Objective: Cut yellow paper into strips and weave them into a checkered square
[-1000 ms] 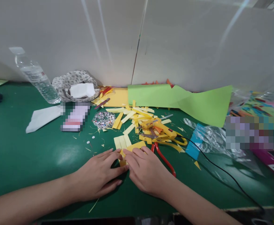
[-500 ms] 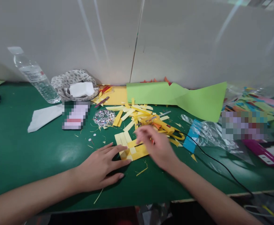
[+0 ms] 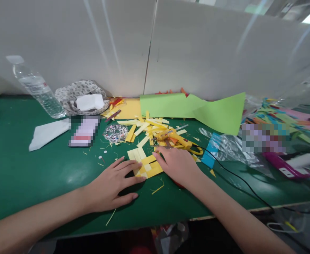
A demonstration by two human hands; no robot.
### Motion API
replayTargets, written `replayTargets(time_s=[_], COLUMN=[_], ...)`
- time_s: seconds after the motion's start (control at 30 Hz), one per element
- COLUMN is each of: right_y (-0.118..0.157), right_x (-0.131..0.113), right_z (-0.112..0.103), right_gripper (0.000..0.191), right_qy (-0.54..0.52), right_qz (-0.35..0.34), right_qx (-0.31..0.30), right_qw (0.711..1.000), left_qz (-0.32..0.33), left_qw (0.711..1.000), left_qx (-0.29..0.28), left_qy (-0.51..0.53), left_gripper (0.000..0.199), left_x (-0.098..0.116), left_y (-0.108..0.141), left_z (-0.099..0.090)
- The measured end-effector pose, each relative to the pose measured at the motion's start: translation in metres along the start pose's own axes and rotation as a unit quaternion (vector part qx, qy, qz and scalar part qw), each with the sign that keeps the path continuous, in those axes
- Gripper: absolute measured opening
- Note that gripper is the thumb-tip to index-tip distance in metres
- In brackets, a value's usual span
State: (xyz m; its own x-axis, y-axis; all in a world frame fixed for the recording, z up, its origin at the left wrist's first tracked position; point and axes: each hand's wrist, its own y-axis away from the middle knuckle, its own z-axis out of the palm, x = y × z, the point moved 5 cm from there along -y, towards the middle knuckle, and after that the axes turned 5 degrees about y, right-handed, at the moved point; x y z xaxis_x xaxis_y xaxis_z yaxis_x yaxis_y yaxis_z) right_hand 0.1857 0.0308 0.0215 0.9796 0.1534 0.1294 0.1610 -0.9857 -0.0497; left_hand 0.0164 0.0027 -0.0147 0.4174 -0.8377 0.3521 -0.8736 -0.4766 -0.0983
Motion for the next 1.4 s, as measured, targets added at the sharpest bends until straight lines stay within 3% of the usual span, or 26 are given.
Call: replayTargets(time_s=[0.1,0.2,0.3,0.4,0.5,0.6,0.7,0.8,0.93,1.07,1.27,1.4], right_y=[-0.001,-0.003,-0.008,-0.014,-0.02,-0.019,-0.008,-0.002,-0.002,-0.004,-0.001,0.005], right_x=[-0.001,0.005,0.023,0.047,0.062,0.061,0.04,0.009,-0.014,-0.014,-0.01,-0.018], right_z=[0.004,0.003,0.002,0.003,0.014,0.011,-0.003,-0.005,0.009,0.017,0.012,0.009], right_gripper=[0.034,0.035,0.03,0.022,0.027,0.022,0.016,0.02,0.035,0.037,0.038,0.05], right_qy=[-0.006,-0.015,-0.034,-0.028,-0.007,-0.027,-0.083,-0.119,-0.107,-0.14,-0.287,-0.321], right_qz=[0.002,0.006,0.029,0.034,0.016,-0.015,-0.094,-0.186,-0.202,-0.191,-0.143,-0.179], right_qx=[-0.021,-0.003,0.071,0.194,0.218,0.264,0.314,0.254,0.151,0.106,0.059,0.025], right_qw=[1.0,1.0,0.996,0.98,0.976,0.964,0.941,0.942,0.962,0.966,0.945,0.93], left_qz=[0.004,0.005,-0.005,-0.022,-0.033,-0.033,-0.013,0.005,-0.005,-0.008,-0.007,-0.035], left_qw=[1.0,1.0,1.0,0.998,0.996,0.994,0.994,0.994,0.996,0.996,0.994,0.994], left_qx=[0.001,0.0,0.024,0.064,0.082,0.096,0.104,0.104,0.088,0.088,0.104,0.102], left_qy=[-0.002,-0.001,-0.01,-0.019,-0.028,-0.04,-0.042,-0.029,-0.018,-0.031,-0.045,-0.03], left_gripper=[0.044,0.046,0.045,0.041,0.04,0.034,0.026,0.02,0.017,0.017,0.017,0.023], left_x=[-0.001,-0.002,-0.004,-0.007,-0.011,-0.013,-0.013,-0.013,-0.014,-0.014,-0.016,-0.017], left_y=[0.0,0.0,0.0,0.002,0.003,0.003,0.001,0.0,0.0,0.001,0.0,0.0], left_z=[0.0,-0.001,-0.003,-0.007,-0.009,-0.011,-0.011,-0.008,-0.005,-0.005,-0.003,-0.003])
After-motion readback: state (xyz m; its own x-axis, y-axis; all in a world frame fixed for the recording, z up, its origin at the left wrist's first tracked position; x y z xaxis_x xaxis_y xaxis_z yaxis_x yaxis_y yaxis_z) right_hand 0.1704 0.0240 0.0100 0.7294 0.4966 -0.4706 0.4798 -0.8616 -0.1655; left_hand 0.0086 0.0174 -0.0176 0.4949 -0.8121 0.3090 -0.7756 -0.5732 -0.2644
